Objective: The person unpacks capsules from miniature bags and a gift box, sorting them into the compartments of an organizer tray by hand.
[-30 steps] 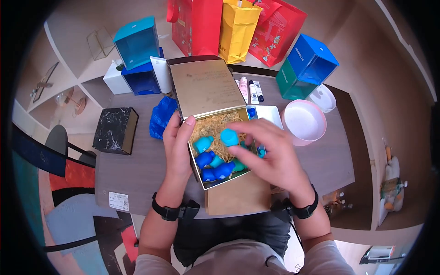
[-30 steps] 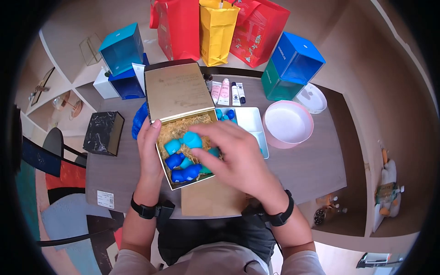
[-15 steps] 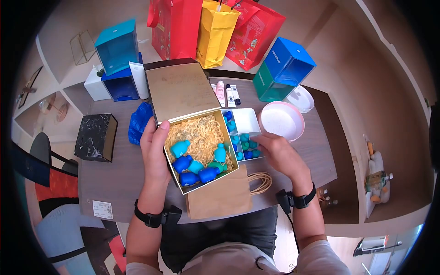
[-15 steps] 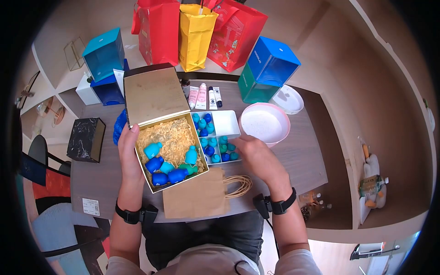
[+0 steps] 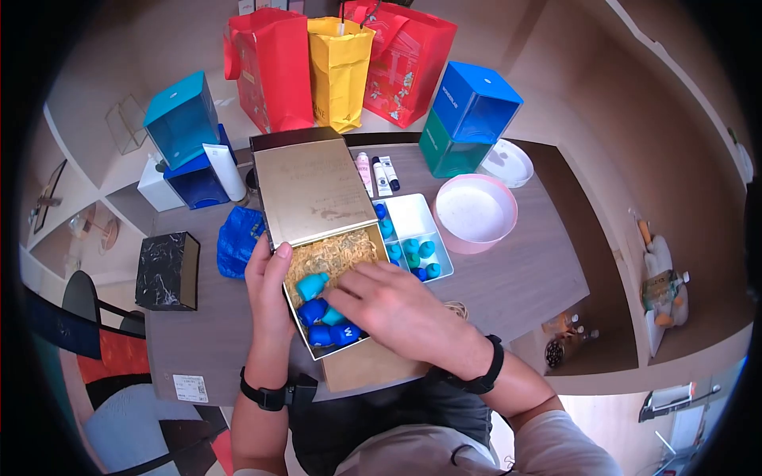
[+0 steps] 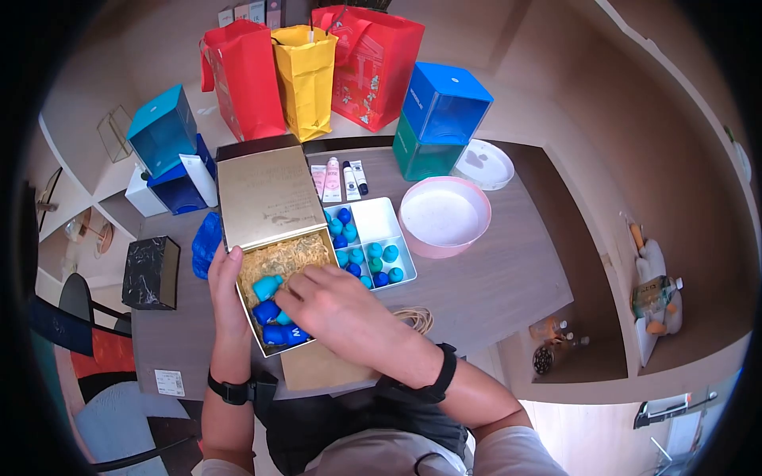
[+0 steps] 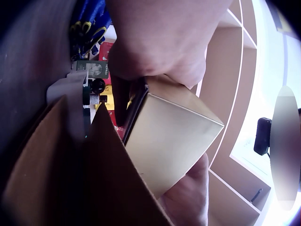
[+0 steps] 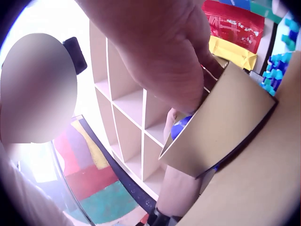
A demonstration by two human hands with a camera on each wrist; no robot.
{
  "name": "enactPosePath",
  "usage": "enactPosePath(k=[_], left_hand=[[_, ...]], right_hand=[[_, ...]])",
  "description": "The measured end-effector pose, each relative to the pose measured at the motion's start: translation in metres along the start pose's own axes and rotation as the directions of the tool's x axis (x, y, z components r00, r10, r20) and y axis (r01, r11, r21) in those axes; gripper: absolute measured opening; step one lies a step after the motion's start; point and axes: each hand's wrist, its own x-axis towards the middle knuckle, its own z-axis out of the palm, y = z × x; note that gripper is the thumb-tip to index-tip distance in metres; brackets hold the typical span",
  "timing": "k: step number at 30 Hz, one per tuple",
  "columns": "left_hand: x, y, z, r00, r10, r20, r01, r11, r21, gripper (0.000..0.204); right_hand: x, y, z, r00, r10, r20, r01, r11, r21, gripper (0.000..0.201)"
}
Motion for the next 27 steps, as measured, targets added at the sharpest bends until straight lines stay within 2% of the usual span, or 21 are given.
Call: enactPosePath(k=[2,4,5,7,8,10,14,16,17,19,21,22,23,24,25,27], left_hand=[[0.001,0.000,-0.003,1.000,-0.004,-0.020,0.004,1.000,-0.019,0.037],[0.001,0.001,-0.003,0.999,-0.014,-0.032,0.012,0.999,-0.039,0.037],[0.001,0.002,-0.003,0.999,-0.021,-0.043,0.019,0.999,-0.039,0.037],[0.002,0.001,-0.004,0.998,-0.030,-0.059,0.027,0.999,-0.048,0.038],[0.002,0.002,-0.004,0.998,-0.029,-0.060,0.026,0.999,-0.046,0.038],[0.002,0.003,-0.003,0.998,-0.038,-0.054,0.032,0.995,-0.095,0.039],[0.004,0.002,-0.001,0.997,-0.047,-0.065,0.046,0.999,-0.014,0.043],[0.004,0.005,0.000,0.992,-0.062,-0.107,0.056,0.996,-0.063,0.041],[0.004,0.006,-0.002,0.992,-0.060,-0.113,0.053,0.997,-0.064,0.041],[0.004,0.008,-0.005,0.992,-0.059,-0.115,0.047,0.993,-0.106,0.043],[0.004,0.009,-0.006,0.991,-0.054,-0.122,0.042,0.994,-0.103,0.043],[0.004,0.009,-0.007,0.991,-0.051,-0.121,0.039,0.994,-0.098,0.043],[0.005,0.009,-0.007,0.992,-0.048,-0.119,0.036,0.994,-0.103,0.043],[0.004,0.009,-0.007,0.992,-0.047,-0.117,0.034,0.994,-0.106,0.042],[0.005,0.009,-0.007,0.992,-0.043,-0.117,0.030,0.994,-0.107,0.042],[0.005,0.008,-0.007,0.991,-0.037,-0.126,0.026,0.996,-0.089,0.040]], right_hand=[[0.000,0.002,-0.004,1.000,0.018,-0.020,-0.017,0.999,0.039,0.032],[0.002,-0.003,-0.013,0.990,-0.081,-0.115,0.099,0.981,0.164,0.036],[0.002,-0.006,-0.017,0.990,-0.081,-0.112,0.099,0.982,0.162,0.036],[0.000,-0.016,-0.020,0.997,-0.081,-0.009,0.080,0.962,0.261,0.037],[-0.001,-0.020,-0.021,0.997,-0.082,-0.010,0.082,0.961,0.263,0.037],[-0.002,-0.024,-0.022,0.996,0.016,0.090,-0.045,0.940,0.337,0.033],[-0.004,-0.015,-0.018,0.996,0.028,0.090,-0.060,0.925,0.374,0.030],[-0.008,-0.006,-0.019,0.996,0.034,-0.078,0.001,0.910,0.415,0.032],[-0.009,-0.001,-0.025,0.997,0.029,-0.074,0.004,0.909,0.416,0.032],[-0.014,0.015,-0.046,0.946,0.120,-0.301,-0.021,0.950,0.313,0.035],[-0.025,0.049,-0.053,0.933,0.132,-0.336,-0.106,0.990,0.096,0.039],[-0.031,0.061,-0.053,0.934,0.129,-0.334,-0.104,0.990,0.091,0.039],[-0.037,0.071,-0.051,0.901,0.335,-0.275,-0.303,0.941,0.153,0.035],[-0.041,0.080,-0.048,0.826,0.526,-0.204,-0.490,0.848,0.202,0.032],[-0.044,0.089,-0.045,0.828,0.521,-0.207,-0.486,0.851,0.196,0.032],[-0.048,0.103,-0.037,0.801,0.586,-0.123,-0.576,0.810,0.108,0.026]])
